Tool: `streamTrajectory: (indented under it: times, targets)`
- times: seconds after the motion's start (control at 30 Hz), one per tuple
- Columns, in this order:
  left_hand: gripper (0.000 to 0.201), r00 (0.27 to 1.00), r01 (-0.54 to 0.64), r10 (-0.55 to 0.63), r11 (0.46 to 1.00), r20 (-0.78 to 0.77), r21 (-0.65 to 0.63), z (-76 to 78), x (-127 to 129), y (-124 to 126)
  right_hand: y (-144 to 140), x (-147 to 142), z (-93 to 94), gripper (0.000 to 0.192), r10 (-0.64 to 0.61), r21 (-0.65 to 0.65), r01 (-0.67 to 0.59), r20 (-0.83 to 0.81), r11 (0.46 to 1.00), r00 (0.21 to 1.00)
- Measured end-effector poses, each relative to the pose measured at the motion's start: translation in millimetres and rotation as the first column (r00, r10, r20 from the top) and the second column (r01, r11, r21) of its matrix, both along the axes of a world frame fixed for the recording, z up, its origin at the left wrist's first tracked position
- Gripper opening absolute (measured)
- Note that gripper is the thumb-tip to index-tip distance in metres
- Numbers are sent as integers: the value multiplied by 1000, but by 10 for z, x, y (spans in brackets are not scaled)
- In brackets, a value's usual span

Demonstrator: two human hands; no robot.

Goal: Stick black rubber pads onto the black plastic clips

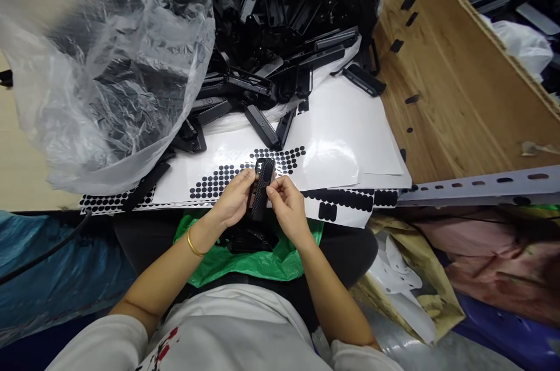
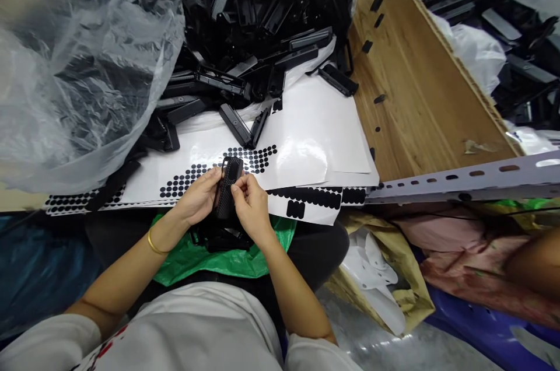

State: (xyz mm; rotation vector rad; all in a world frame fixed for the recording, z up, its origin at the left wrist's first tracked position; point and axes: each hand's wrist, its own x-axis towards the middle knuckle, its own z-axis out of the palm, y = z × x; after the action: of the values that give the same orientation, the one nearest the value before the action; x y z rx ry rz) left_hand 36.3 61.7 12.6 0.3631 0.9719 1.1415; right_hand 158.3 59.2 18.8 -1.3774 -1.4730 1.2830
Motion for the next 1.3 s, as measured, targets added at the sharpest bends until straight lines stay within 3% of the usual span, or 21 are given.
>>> streamTrajectory:
  times: [0.33,0.43,0.53,0.63,0.77,0.87,0.97,1.07,1.13,1.23,1.3]
  targets:
    - [19,999,-43,44,999,-11,23,24,28,-28,3,-32,-20,15,43,85,-48,55,995,998]
    - [24,994,-63,69,995,-88,72,-5,3,-33,20,-62,-31,13,64,139,-90,178,986,982]
    - [28,989,-1,16,995,-150,100,-18,-30,-33,8,-29,-35,11,41,188,-119,374,975,927]
    - [31,987,122,-114,990,-111,68,-22,-31,-34,-65,200,-33,12,-65,231,-50,466,972,882]
    - [28,968,249,-249,968,-13,8,-69,54,-35,-228,725,-61,12,-260,314,93,547,945,796]
    - [22,964,265,-265,964,32,-3,-133,151,-23,-311,990,-141,13,-268,311,84,616,947,741]
    - [19,963,266,-266,964,36,-9,-189,220,3,-322,1044,-227,12,-258,308,69,628,949,734]
    - [19,965,261,-261,965,37,-9,-217,236,27,-313,997,-213,11,-250,296,76,609,952,753]
    - [18,967,251,-250,968,40,-19,-213,225,30,-323,947,-135,13,-166,240,33,561,970,811]
    - [15,966,250,-247,968,77,-36,-175,196,2,-329,826,1,13,-27,99,-8,349,995,937]
    - [18,958,270,-264,962,112,-40,-134,170,-32,-294,711,48,14,-38,-3,38,152,999,988]
